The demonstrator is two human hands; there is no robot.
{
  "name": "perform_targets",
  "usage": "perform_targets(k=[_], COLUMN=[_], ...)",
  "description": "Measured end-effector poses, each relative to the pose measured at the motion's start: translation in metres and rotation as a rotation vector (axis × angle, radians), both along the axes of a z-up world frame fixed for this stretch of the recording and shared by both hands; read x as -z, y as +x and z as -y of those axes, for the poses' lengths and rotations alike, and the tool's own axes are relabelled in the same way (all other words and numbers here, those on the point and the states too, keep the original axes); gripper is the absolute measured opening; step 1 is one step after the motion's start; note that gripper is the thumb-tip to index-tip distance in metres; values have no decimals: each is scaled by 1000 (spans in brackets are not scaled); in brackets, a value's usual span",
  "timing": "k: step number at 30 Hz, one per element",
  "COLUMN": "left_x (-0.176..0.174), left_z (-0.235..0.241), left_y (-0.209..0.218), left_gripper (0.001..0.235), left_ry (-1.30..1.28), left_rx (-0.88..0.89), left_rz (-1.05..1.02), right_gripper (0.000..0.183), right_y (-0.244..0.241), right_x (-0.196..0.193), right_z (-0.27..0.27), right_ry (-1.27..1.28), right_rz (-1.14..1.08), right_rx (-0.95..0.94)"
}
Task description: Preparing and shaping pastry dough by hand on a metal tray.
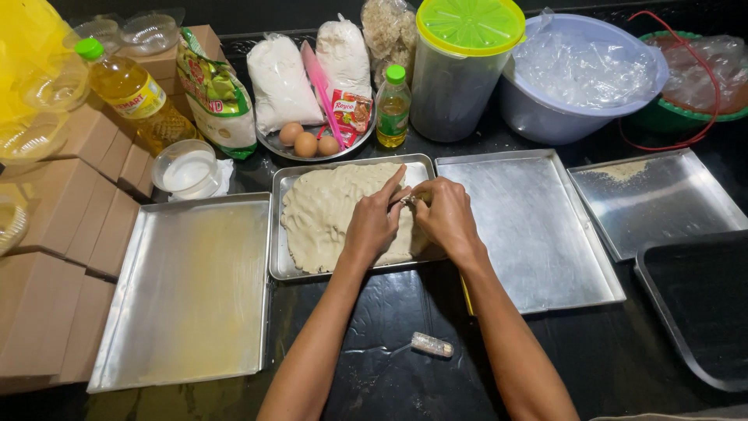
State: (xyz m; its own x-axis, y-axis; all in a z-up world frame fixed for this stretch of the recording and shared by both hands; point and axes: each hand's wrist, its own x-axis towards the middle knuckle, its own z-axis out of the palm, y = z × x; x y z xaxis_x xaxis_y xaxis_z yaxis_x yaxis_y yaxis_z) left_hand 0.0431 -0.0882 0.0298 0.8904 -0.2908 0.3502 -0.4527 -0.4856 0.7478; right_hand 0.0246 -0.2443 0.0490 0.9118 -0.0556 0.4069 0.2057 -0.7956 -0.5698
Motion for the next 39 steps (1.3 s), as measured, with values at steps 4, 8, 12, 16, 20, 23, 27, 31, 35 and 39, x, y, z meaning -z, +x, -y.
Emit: perform_targets(k=[4,8,12,16,20,23,27,31,35,39], left_x=[-10,0,50,25,15,35,-1,10,31,35], left_z=[0,-3,-8,-28,-47,-57,-52,-46,-37,-28], left_y=[-5,2,27,0,-30,-41,-66,-62,-66,-68], left_gripper=[65,67,55,54,46,41,40,38,40,40], left_ry=[-37,-149,-574,-973,-1186,-1248,-1172,-1089,-914,-806], left_rx=[10,26,50,67,73,152,136,158,200,120], left_rz=[-12,-95,-260,-487,-794,-856,-878,-813,-630,-562], right_gripper=[20,24,30,37,37,30,31,32,25,23], right_y=[-14,-16,-15,-25,-34,-51,-57,-58,-47,-42], right_x=[-40,-33,-3,-10,0,-13,-15,-19,5,17], right_z=[1,2,0,-27,-54,-64,-49,-34,-29,-32], right_ry=[145,375,707,1022,1005,695,174,253,713,851], right_rz=[-43,-122,-304,-497,-466,-424,67,165,-42,-54], right_rx=[18,-57,-331,-518,-662,-571,-510,-472,-391,-232])
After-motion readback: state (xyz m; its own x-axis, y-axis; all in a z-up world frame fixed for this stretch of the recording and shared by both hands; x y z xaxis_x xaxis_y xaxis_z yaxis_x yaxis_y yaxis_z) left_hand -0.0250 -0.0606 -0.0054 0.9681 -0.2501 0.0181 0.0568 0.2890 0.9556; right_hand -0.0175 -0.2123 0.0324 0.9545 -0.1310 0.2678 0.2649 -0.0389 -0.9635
